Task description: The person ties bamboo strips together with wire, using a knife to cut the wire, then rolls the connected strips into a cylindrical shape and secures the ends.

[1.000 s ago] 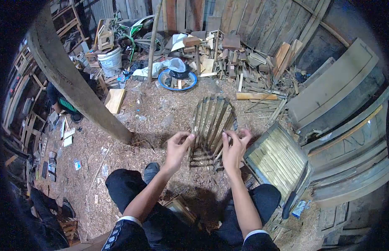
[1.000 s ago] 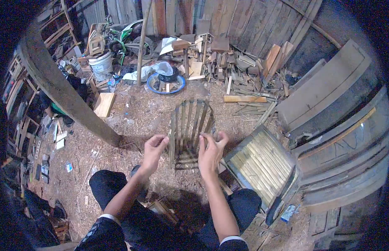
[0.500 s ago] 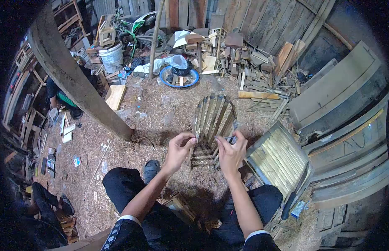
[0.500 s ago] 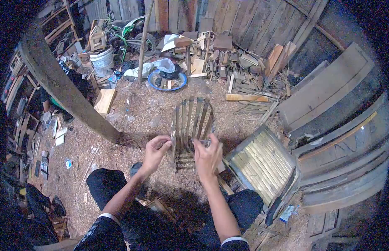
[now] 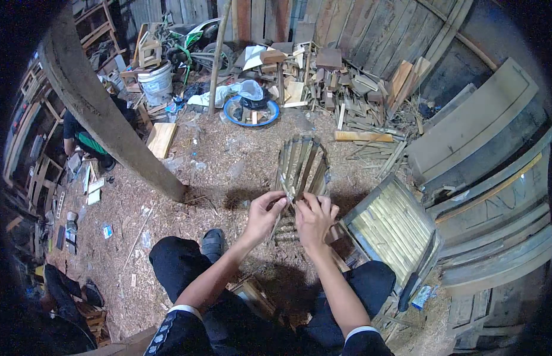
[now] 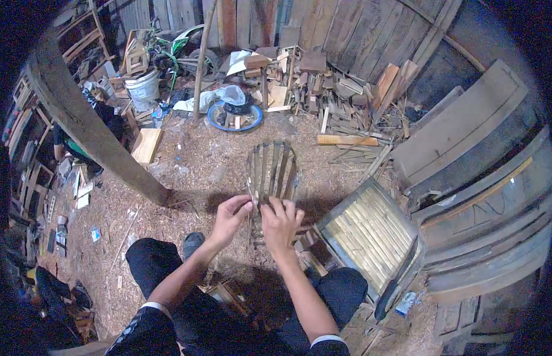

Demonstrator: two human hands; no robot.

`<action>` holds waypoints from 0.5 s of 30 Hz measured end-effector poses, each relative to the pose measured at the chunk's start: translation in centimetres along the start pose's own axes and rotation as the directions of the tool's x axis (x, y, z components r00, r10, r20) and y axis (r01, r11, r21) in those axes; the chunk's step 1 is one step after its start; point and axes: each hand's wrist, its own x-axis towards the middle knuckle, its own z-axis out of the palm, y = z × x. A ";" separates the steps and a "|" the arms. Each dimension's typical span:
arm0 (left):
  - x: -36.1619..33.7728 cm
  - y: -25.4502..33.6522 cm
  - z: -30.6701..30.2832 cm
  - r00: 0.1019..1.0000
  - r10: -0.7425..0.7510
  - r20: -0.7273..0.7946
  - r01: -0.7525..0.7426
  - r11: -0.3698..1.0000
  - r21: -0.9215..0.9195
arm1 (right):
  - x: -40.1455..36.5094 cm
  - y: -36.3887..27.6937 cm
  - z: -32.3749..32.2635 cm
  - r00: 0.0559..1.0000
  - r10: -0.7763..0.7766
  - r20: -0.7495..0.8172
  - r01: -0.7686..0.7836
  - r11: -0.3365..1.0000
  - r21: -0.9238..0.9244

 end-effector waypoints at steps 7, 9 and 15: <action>0.3 -1.4 -0.2 0.999 0.045 -0.021 -0.043 0.995 0.085 | 0.1 -0.3 0.4 1.000 0.011 0.007 -0.011 1.000 -0.010; 0.4 -1.3 -0.3 0.997 0.079 0.011 -0.080 0.986 0.145 | 0.1 -0.3 0.3 1.000 0.000 0.009 0.000 1.000 -0.002; 0.1 -0.3 -0.4 1.000 0.007 0.016 -0.009 0.992 0.124 | 0.1 -0.1 0.1 0.998 -0.043 0.034 0.043 0.999 0.014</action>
